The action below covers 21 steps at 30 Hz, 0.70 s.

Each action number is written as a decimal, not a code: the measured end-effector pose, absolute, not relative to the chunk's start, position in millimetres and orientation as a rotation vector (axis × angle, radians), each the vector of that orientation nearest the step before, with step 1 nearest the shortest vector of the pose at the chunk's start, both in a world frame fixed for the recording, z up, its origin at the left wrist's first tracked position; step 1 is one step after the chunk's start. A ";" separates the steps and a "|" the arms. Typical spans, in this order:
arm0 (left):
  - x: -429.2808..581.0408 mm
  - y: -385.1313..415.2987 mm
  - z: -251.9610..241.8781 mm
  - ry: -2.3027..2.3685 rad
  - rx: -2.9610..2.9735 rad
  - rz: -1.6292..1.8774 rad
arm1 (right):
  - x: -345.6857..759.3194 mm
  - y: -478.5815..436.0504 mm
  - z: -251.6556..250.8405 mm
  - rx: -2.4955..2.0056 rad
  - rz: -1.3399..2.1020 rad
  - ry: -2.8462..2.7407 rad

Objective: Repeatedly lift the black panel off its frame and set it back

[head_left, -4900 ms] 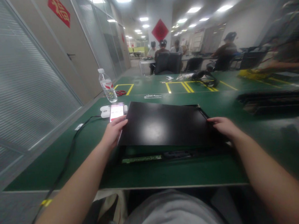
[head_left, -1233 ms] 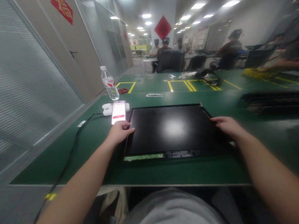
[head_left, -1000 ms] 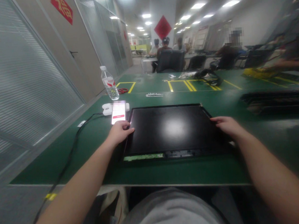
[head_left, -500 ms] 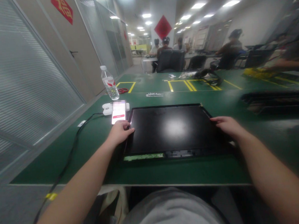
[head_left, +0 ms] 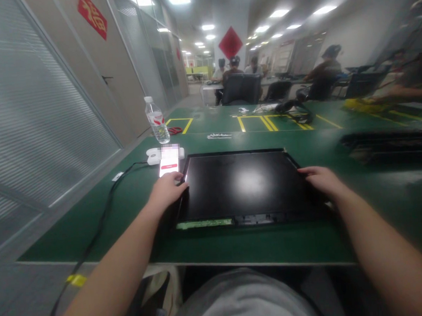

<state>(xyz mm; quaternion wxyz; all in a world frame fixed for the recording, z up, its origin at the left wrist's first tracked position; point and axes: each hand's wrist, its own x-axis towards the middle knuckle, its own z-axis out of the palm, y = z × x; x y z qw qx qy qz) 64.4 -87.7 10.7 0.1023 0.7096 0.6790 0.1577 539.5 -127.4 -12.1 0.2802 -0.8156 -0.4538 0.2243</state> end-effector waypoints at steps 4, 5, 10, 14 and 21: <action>62.4 -91.9 17.8 2.141 2.093 0.368 | 540.2 -127.4 -10.5 -2.199 0.571 -1.271; 62.1 -92.6 19.0 2.169 2.101 0.357 | 541.3 -127.5 -10.6 -2.201 0.573 -1.273; 59.9 -92.5 18.4 2.160 2.116 0.312 | 549.9 -128.2 -14.7 -2.150 0.553 -1.258; 59.8 -89.9 12.7 2.107 2.124 0.371 | 555.7 -126.9 -19.3 -2.082 0.485 -1.259; 60.1 -85.5 8.2 2.025 2.182 0.386 | 556.0 -124.4 -23.4 -2.133 0.461 -1.282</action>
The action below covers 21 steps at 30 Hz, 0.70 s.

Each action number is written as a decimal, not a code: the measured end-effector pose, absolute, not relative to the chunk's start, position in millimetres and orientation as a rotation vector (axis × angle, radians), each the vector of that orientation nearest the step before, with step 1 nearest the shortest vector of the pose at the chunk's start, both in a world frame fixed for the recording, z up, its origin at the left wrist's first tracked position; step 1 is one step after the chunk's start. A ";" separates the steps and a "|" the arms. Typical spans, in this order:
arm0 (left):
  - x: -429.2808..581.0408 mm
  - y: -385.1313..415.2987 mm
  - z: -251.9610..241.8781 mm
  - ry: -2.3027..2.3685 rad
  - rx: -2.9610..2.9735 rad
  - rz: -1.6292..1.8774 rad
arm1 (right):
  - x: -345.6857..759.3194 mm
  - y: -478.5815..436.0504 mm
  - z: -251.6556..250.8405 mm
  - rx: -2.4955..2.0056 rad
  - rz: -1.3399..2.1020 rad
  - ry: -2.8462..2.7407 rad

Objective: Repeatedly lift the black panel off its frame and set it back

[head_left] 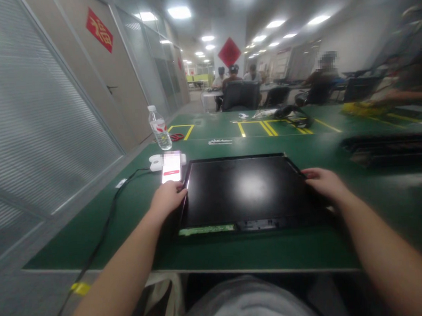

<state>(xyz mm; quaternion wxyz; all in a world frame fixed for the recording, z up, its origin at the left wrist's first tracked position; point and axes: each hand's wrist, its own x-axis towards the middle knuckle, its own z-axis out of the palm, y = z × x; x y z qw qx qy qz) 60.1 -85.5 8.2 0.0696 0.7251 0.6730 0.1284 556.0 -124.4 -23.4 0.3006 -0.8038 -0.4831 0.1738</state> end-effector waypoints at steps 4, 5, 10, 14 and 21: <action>61.7 -85.4 9.8 2.001 2.132 0.446 | 557.6 -123.3 -25.5 -2.148 0.461 -1.286; 62.3 -85.3 10.7 1.985 2.110 0.488 | 558.4 -123.1 -26.0 -2.159 0.452 -1.282; 63.9 -84.6 14.5 1.858 1.898 0.827 | 562.4 -122.6 -27.9 -2.187 0.370 -1.282; 65.2 -85.5 12.8 1.736 1.647 1.000 | 563.9 -123.3 -27.3 -2.232 0.368 -1.297; 75.9 -88.8 10.9 1.504 1.086 1.090 | 571.1 -120.5 -34.7 -2.199 0.323 -1.323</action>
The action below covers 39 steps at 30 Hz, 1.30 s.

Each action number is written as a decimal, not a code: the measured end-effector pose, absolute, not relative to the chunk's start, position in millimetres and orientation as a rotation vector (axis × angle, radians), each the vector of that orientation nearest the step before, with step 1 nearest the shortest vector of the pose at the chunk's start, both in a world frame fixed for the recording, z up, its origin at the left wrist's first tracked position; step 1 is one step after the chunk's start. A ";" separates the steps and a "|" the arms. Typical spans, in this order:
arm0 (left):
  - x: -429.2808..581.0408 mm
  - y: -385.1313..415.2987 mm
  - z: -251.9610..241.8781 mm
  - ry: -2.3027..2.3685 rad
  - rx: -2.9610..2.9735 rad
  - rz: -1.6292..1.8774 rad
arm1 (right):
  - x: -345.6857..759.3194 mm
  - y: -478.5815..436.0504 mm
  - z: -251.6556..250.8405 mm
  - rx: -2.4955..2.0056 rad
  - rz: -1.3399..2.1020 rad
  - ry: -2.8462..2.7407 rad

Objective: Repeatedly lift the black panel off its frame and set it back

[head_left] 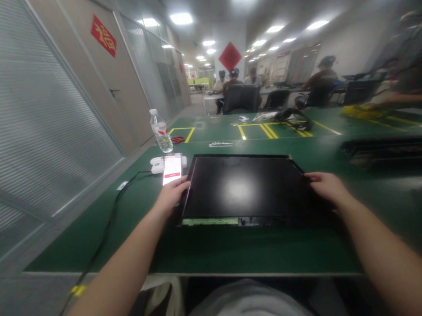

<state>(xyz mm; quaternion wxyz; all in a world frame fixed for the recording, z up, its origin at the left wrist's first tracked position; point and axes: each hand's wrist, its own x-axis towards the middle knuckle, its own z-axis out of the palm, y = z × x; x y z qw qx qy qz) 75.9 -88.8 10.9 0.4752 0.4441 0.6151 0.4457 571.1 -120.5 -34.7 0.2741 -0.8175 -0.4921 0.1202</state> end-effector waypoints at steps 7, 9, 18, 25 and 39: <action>88.1 -95.8 21.0 1.414 0.866 1.097 | 569.5 -119.8 -34.2 -2.214 0.357 -1.324; 89.0 -96.3 22.0 1.407 0.858 1.094 | 567.3 -120.6 -31.5 -2.238 0.375 -1.322; 86.8 -93.5 19.1 1.418 0.871 1.074 | 557.9 -124.1 -23.3 -2.257 0.386 -1.320; 84.2 -92.0 17.6 1.475 0.906 1.017 | 554.8 -124.3 -24.1 -2.227 0.359 -1.322; 87.6 -93.3 19.9 1.511 0.876 1.021 | 554.6 -122.1 -24.1 -2.277 0.366 -1.414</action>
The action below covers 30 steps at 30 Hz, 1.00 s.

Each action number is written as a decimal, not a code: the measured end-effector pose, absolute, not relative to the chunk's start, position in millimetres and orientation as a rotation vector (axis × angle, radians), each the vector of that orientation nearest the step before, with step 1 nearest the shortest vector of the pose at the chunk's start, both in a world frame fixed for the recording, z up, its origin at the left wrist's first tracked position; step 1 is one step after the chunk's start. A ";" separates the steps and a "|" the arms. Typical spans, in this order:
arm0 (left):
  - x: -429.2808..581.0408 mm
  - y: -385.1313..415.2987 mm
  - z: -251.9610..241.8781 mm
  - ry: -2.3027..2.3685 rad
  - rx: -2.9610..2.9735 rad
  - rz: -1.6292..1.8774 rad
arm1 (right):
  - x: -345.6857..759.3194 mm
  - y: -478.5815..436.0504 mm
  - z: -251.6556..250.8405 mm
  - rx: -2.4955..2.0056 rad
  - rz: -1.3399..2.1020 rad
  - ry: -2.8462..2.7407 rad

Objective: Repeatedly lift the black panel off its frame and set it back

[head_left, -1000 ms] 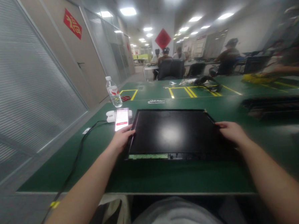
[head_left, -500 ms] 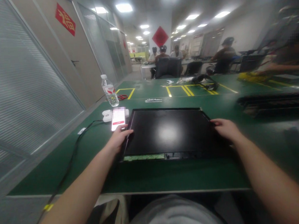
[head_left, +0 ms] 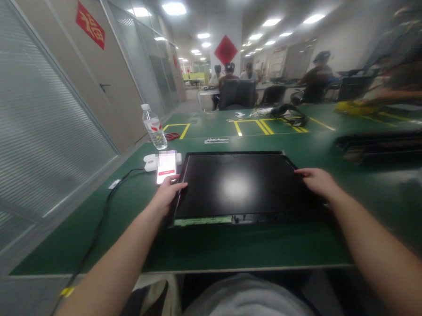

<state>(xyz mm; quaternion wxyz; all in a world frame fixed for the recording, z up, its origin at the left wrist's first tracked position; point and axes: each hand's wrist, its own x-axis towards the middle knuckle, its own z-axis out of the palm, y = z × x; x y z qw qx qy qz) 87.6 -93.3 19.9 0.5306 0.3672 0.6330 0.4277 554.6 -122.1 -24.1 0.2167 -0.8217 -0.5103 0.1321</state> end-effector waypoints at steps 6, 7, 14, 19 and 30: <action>87.2 -93.6 21.2 1.519 0.891 1.030 | 556.4 -121.5 -28.0 -2.266 0.324 -1.392; 87.5 -94.2 22.0 1.522 0.891 1.026 | 557.3 -121.2 -28.7 -2.258 0.319 -1.400; 88.9 -95.9 23.0 1.524 0.880 1.022 | 557.5 -120.4 -27.0 -2.273 0.388 -1.395; 86.5 -92.6 18.3 1.505 0.873 1.027 | 555.3 -121.5 -27.4 -2.267 0.371 -1.381; 82.6 -80.4 6.6 1.364 0.778 1.154 | 562.5 -118.7 -35.9 -2.172 0.337 -1.409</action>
